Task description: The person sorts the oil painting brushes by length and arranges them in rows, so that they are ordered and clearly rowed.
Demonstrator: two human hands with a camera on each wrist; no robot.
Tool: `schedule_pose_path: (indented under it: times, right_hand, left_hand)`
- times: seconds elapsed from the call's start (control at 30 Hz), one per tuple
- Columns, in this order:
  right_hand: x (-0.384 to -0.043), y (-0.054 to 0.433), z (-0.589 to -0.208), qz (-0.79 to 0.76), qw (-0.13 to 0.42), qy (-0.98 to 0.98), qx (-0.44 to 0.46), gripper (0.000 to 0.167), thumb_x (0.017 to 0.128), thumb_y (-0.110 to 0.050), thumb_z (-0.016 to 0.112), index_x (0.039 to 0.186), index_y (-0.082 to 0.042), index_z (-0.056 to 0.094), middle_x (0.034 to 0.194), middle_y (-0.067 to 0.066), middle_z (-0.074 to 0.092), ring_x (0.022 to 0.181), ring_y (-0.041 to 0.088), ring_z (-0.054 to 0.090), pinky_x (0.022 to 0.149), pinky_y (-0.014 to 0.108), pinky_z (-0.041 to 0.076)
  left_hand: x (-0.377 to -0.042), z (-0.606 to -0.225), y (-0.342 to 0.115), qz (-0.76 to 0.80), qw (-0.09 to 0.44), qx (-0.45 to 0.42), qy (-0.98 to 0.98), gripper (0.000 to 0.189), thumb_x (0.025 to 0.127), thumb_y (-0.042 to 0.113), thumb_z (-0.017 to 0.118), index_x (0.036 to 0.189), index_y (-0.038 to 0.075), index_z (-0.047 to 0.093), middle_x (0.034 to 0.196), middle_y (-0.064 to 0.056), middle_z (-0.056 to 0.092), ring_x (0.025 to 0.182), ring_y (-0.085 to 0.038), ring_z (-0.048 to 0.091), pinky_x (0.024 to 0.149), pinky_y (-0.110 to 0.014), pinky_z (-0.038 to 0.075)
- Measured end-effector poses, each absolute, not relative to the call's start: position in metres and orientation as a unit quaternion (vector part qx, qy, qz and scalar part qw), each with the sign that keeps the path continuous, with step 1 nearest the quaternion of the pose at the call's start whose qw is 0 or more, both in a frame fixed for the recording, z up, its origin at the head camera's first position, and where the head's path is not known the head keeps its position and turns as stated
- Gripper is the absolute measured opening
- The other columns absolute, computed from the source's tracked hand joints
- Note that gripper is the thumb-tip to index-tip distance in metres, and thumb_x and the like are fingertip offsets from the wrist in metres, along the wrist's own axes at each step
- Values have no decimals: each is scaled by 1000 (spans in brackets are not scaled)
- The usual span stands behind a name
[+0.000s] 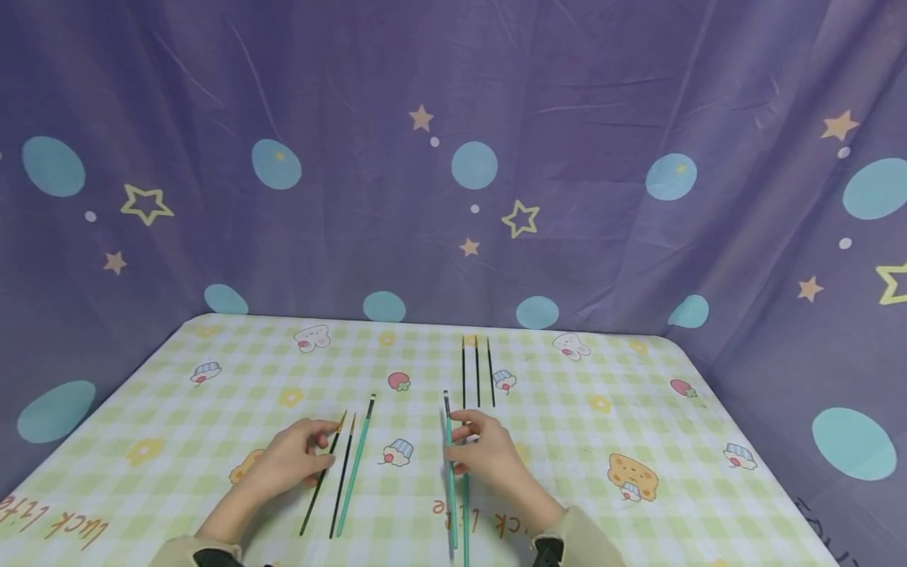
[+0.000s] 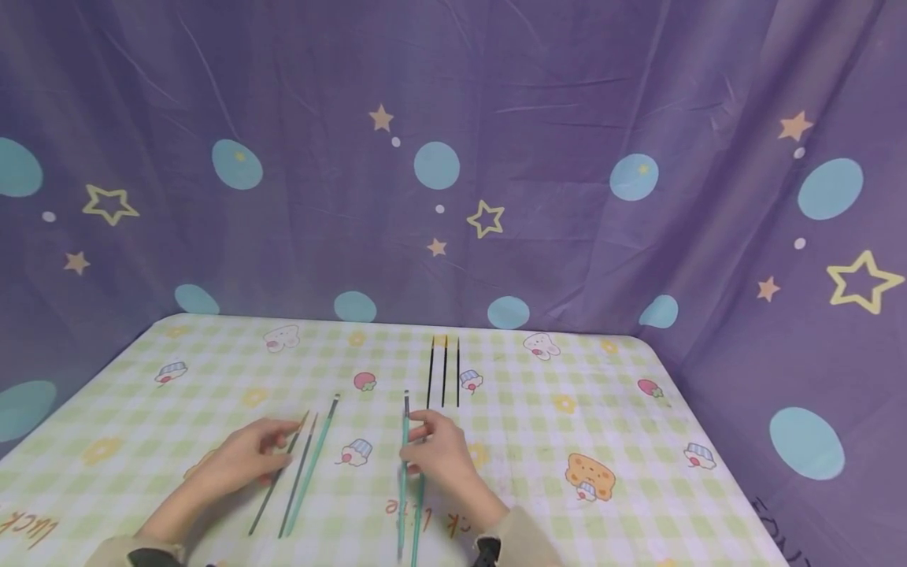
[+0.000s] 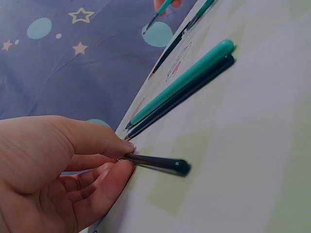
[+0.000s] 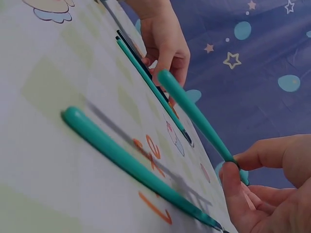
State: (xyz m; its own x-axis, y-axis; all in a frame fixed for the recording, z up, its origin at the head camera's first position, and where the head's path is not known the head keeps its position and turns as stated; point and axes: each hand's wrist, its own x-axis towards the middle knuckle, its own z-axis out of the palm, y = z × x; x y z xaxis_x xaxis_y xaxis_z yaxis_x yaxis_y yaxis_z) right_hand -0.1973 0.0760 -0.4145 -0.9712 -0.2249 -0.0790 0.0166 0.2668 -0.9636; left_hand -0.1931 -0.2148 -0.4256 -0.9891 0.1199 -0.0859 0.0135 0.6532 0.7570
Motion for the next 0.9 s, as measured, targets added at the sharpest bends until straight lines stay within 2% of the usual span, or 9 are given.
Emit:
schedule_pose_path:
  times: [0.27,0.63,0.9]
  right_hand:
    - [-193,97,-417,-605,90,789,-50,55,72,2,64,125,2,50,92,16,59,59,14,58,54,33,57]
    - [-191,109,-419,-563,96,821,-18,55,71,3,65,124,2,50,92,12,55,69,15,57,54,28,56]
    - [-189,109,-423,-533,97,841,-3,56,68,3,65,122,2,51,90,10,56,67,15,56,53,26,55]
  left_hand:
    - [-193,-425,-215,418,67,45,905,49,78,7,66,124,-2,51,87,-6,47,51,-14,46,45,-28,49]
    - [-192,-424,-216,423,70,35,903,49,78,6,67,124,-2,52,87,-6,47,57,-14,45,45,-28,50]
    - [-193,-424,-214,409,59,31,910,50,76,6,68,124,-1,53,87,-5,48,56,-14,46,45,-27,49]
